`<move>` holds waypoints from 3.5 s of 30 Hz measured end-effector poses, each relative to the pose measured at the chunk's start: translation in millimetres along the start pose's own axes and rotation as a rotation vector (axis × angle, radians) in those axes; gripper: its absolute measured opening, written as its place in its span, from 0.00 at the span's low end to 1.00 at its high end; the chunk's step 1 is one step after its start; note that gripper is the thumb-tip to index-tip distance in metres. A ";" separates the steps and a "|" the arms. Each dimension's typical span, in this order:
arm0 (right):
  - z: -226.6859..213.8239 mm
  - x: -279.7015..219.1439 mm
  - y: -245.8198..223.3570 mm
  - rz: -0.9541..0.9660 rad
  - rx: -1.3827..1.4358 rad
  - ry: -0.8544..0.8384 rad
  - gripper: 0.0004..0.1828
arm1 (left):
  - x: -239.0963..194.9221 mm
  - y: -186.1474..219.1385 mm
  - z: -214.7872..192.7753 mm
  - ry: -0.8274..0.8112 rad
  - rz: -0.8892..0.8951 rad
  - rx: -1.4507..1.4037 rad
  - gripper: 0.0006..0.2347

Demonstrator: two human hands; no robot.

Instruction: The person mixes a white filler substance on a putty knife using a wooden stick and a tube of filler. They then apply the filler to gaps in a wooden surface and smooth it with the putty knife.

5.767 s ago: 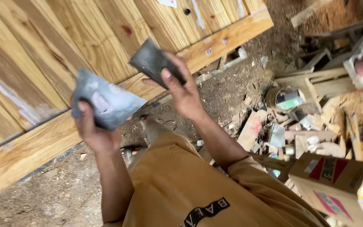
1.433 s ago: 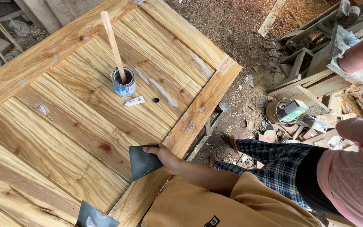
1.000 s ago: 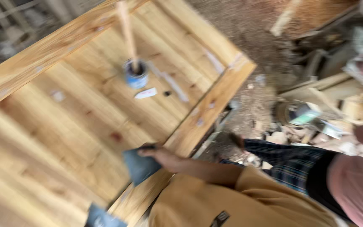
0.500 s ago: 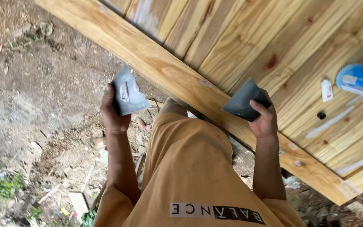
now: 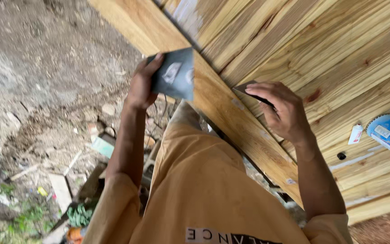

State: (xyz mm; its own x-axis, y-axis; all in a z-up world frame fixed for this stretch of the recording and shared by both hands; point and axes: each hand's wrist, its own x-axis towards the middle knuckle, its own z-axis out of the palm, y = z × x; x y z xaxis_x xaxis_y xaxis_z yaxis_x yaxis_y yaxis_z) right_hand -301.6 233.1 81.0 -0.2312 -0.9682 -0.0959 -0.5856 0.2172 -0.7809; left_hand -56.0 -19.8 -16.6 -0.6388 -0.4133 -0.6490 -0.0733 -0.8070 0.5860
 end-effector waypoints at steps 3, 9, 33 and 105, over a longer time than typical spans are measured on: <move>-8.4 14.2 -18.8 -0.182 -0.169 -0.074 0.25 | 18.4 -2.2 16.3 -0.193 -0.098 0.145 0.20; -25.0 40.2 -35.9 -0.498 -0.609 -0.234 0.18 | 19.4 6.1 47.8 -0.351 -0.121 0.460 0.20; 128.0 38.1 186.4 -0.403 -0.777 -0.292 0.23 | -90.6 -122.1 -52.4 0.411 -0.059 -0.207 0.09; 145.9 36.5 165.9 -0.410 -0.860 -0.385 0.22 | -98.2 -138.8 -27.6 0.289 -0.037 -0.200 0.11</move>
State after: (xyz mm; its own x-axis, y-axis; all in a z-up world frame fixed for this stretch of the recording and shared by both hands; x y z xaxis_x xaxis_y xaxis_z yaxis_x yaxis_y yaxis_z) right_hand -293.9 215.6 -142.2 0.2877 -0.9294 -0.2311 -0.9570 -0.2699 -0.1058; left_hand 38.1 121.2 -47.6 -0.3928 -0.4616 -0.7954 0.0779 -0.8785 0.4714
